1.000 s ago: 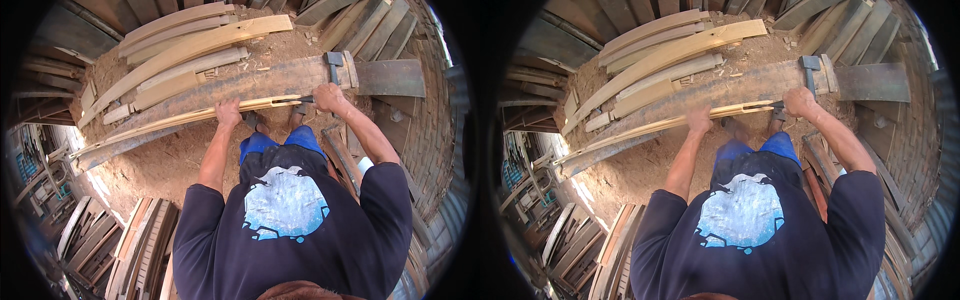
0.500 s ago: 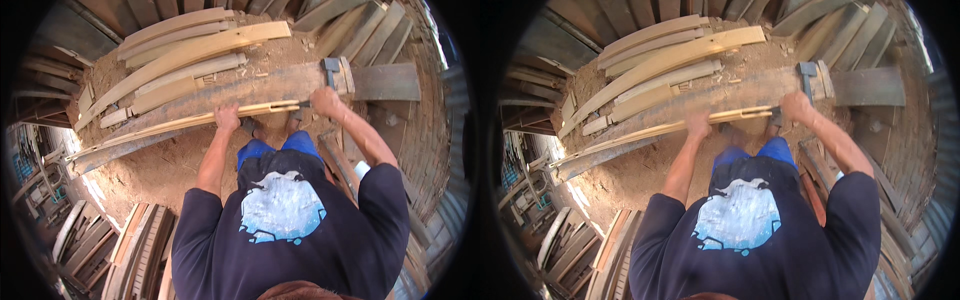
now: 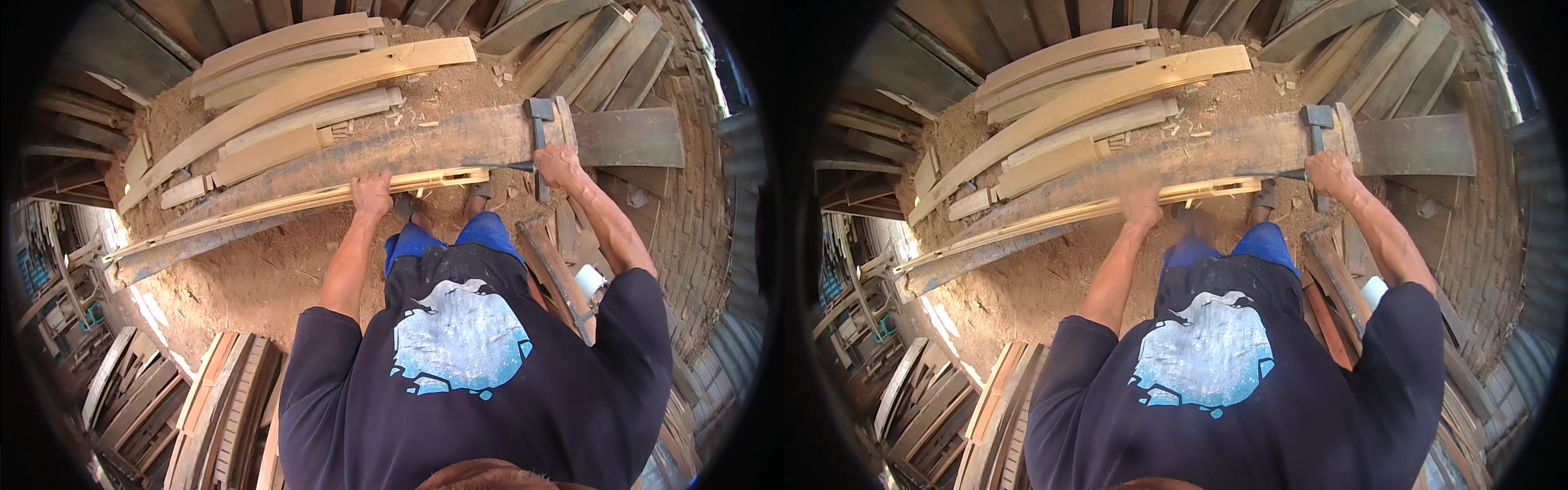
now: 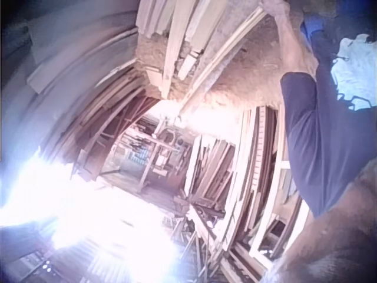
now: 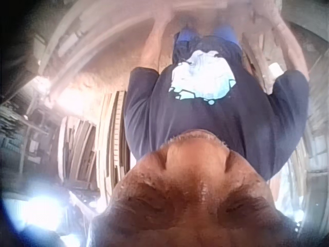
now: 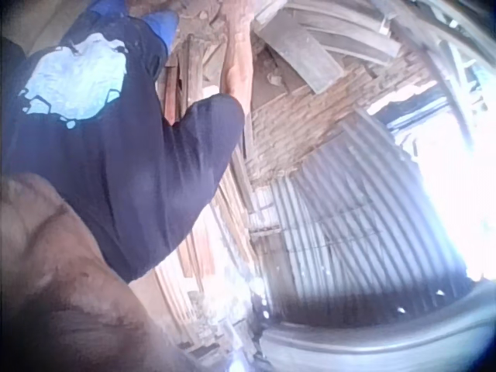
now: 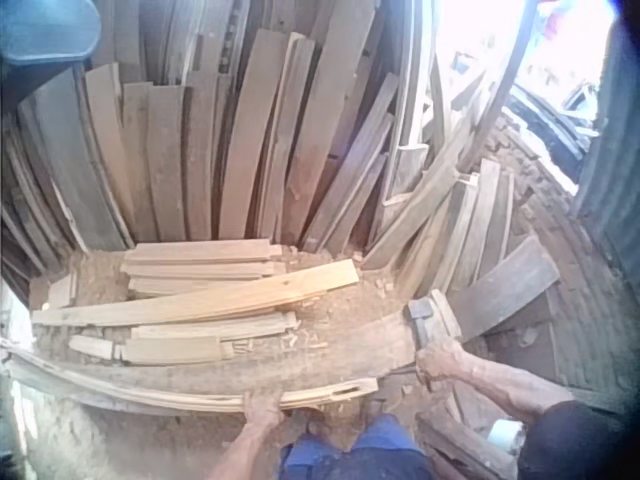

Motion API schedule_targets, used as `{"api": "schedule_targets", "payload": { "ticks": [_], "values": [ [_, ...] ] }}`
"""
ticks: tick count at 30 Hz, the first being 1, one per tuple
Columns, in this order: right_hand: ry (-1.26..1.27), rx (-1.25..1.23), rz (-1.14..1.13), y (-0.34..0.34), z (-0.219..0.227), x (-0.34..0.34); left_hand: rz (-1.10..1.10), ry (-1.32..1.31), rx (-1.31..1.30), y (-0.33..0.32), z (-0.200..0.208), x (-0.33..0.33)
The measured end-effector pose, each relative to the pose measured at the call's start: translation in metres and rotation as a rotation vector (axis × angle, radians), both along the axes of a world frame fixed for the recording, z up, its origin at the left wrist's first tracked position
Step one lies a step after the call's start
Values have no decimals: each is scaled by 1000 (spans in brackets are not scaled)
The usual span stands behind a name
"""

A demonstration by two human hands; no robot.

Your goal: The person uses a chisel and mallet to carve and shape a long wooden plank. They repeatedly strike the chisel to remove material, then inspect and reposition the plank to continue shaping it.

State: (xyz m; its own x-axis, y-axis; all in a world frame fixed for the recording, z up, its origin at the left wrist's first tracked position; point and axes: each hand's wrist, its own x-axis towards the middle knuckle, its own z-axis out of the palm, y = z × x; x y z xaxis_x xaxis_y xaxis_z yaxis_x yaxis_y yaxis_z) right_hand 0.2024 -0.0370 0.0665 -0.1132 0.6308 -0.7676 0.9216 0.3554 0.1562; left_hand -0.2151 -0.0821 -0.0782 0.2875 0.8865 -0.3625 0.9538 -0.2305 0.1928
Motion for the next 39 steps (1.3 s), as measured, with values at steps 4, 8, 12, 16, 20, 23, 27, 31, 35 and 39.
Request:
{"api": "schedule_targets", "payload": {
  "ticks": [4,8,12,16,20,23,27,31,35,39],
  "values": [
    [191,132,-28,-12,7,-1,40,17,30,-4,-5,0],
    [110,39,-50,-20,9,-11,28,-10,27,-3,-4,-1],
    [65,48,-50,-18,5,-15,14,-9,53,-2,-4,-2],
    [15,18,-87,-8,7,-51,13,-35,68,-4,-4,0],
    [55,11,-39,-6,-25,-70,28,-26,82,-1,-9,-3],
    [221,176,144,-16,-39,-51,17,-18,31,-2,-7,-1],
    [162,-22,-19,3,0,-36,-4,-15,103,3,-5,-2],
    [255,44,-234,-25,30,4,20,-14,25,-1,0,0],
    [284,194,-356,-37,28,31,7,21,12,1,1,3],
    [321,195,-475,-28,8,8,10,-9,83,-6,-8,0]
  ]
}}
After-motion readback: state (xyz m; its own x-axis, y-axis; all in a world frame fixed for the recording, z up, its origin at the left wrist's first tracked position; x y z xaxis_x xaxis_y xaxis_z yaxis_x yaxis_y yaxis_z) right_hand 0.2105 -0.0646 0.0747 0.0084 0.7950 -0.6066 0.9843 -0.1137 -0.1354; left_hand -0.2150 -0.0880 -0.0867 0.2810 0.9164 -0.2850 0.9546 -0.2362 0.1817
